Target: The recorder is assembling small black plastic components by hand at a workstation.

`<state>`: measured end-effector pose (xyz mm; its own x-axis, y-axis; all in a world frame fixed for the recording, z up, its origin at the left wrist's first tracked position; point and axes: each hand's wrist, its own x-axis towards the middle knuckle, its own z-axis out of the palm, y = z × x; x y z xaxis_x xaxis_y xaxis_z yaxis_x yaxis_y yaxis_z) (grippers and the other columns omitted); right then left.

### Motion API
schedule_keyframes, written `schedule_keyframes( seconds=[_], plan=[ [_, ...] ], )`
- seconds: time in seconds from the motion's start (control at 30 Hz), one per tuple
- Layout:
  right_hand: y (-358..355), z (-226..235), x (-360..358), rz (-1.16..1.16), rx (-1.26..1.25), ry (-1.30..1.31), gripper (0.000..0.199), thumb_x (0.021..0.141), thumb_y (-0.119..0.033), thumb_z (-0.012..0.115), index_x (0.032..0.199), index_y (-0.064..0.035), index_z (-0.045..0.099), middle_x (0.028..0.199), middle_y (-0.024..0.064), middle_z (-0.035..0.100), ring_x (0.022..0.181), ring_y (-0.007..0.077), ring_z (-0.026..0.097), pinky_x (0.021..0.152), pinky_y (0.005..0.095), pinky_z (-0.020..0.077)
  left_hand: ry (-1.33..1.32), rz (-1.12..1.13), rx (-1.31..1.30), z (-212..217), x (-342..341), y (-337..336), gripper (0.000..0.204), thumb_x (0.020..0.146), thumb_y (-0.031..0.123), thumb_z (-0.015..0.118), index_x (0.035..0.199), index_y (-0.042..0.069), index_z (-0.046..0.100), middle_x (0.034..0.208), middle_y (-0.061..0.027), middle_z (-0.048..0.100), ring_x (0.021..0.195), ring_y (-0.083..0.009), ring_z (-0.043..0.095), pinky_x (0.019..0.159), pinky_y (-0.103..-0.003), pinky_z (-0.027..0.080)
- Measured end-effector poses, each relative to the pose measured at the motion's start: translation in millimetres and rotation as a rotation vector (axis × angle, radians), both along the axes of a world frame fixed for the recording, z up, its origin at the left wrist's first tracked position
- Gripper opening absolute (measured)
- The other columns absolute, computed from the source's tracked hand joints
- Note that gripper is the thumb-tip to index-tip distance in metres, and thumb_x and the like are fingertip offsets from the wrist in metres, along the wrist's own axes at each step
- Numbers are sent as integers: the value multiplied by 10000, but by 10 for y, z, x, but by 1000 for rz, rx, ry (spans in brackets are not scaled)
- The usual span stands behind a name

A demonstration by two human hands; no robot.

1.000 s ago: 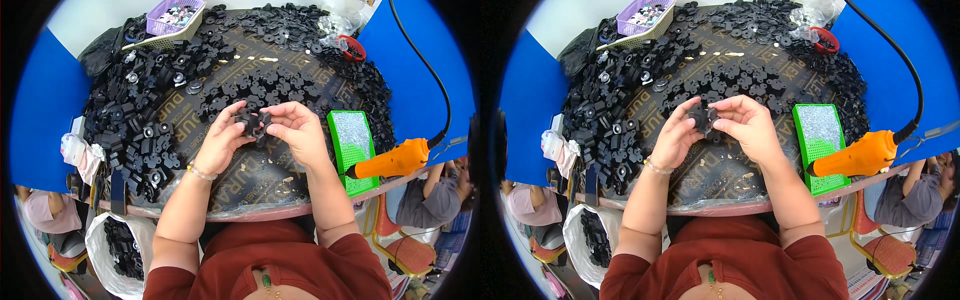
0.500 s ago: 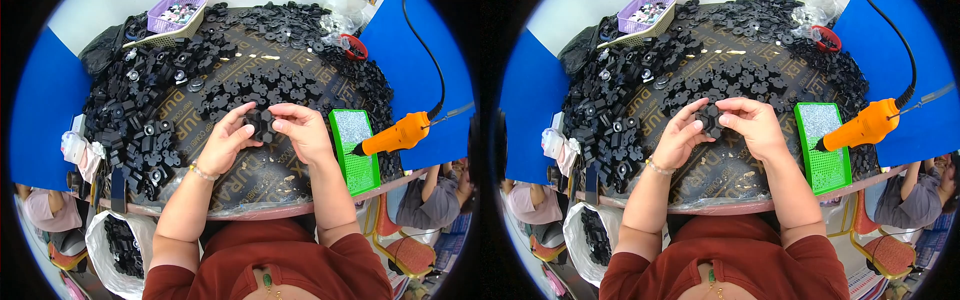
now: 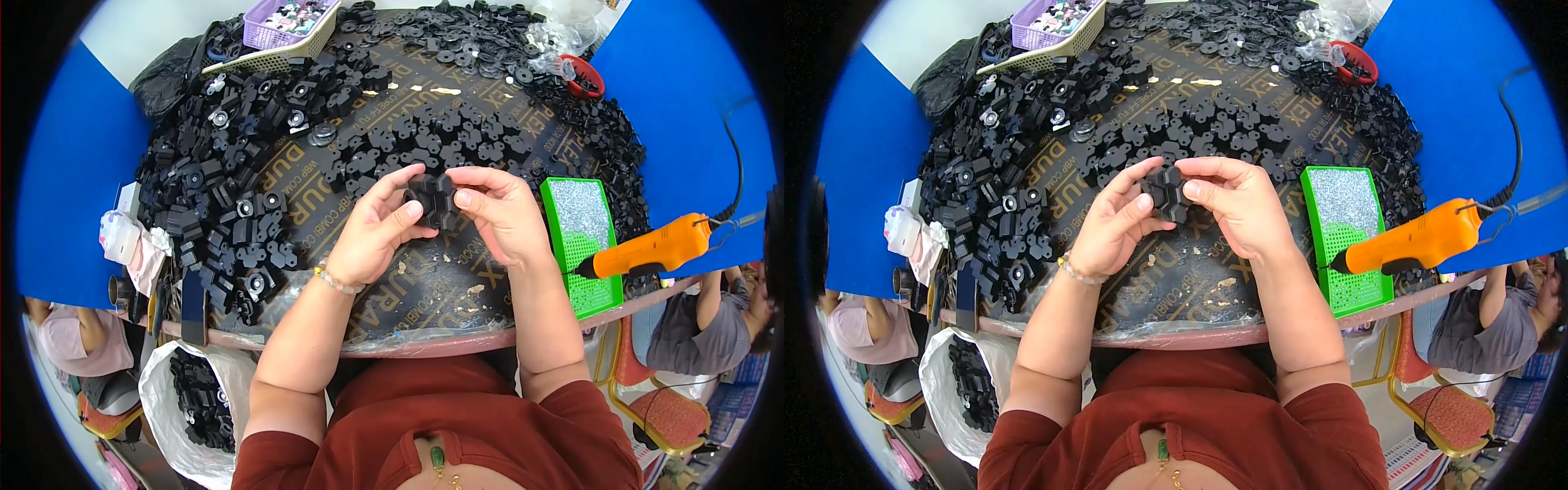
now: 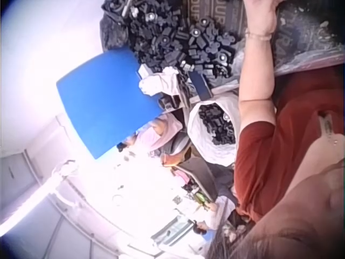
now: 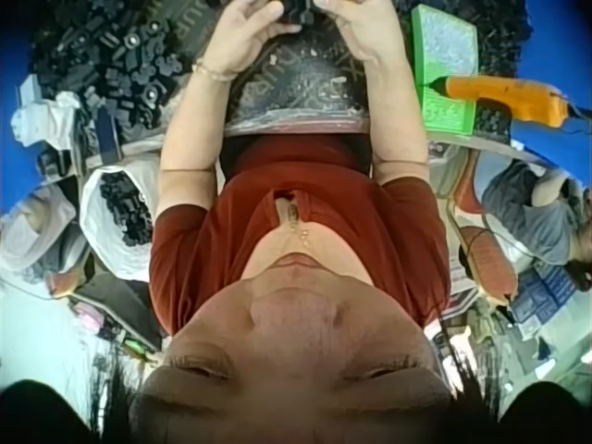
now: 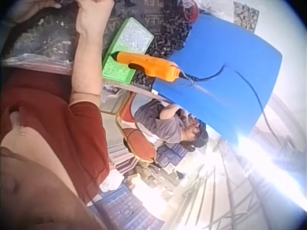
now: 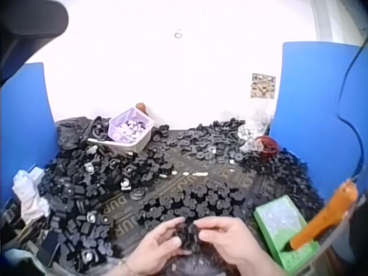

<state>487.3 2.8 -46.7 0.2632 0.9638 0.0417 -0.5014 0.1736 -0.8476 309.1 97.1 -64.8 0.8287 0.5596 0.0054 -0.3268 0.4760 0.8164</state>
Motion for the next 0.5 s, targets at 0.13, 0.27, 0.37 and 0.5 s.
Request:
schedule_keyframes(
  seconds=[0.13,0.27,0.37,0.5],
  plan=[
    [-5,11,-12,-13,-36,-56,242,855,48,685,1096,36,689,1053,104,690,939,161,654,865,276,540,9,15,45,-9,17,-10,545,959,125,615,1452,57,393,1266,-105,566,1124,-188,591,888,-365,560],
    [-43,114,-103,-263,-14,-804,269,780,-31,765,1045,-21,720,1058,67,661,994,157,616,854,284,509,33,35,122,-39,22,19,536,956,125,617,1445,57,409,1259,-91,570,1113,-179,590,876,-348,559],
    [-55,138,-85,-380,-81,-1078,340,712,-126,825,1030,-67,718,1043,39,641,974,140,580,834,293,477,-4,3,46,-9,6,34,520,959,115,602,1443,57,418,1259,-77,570,1109,-171,591,863,-326,555],
    [-32,118,38,-396,-124,-932,396,715,-152,831,1075,-70,688,1008,25,629,869,131,548,802,282,469,-13,16,23,158,92,114,529,933,53,594,1435,67,429,1225,-84,586,1057,-157,594,833,-301,534]
  ],
)
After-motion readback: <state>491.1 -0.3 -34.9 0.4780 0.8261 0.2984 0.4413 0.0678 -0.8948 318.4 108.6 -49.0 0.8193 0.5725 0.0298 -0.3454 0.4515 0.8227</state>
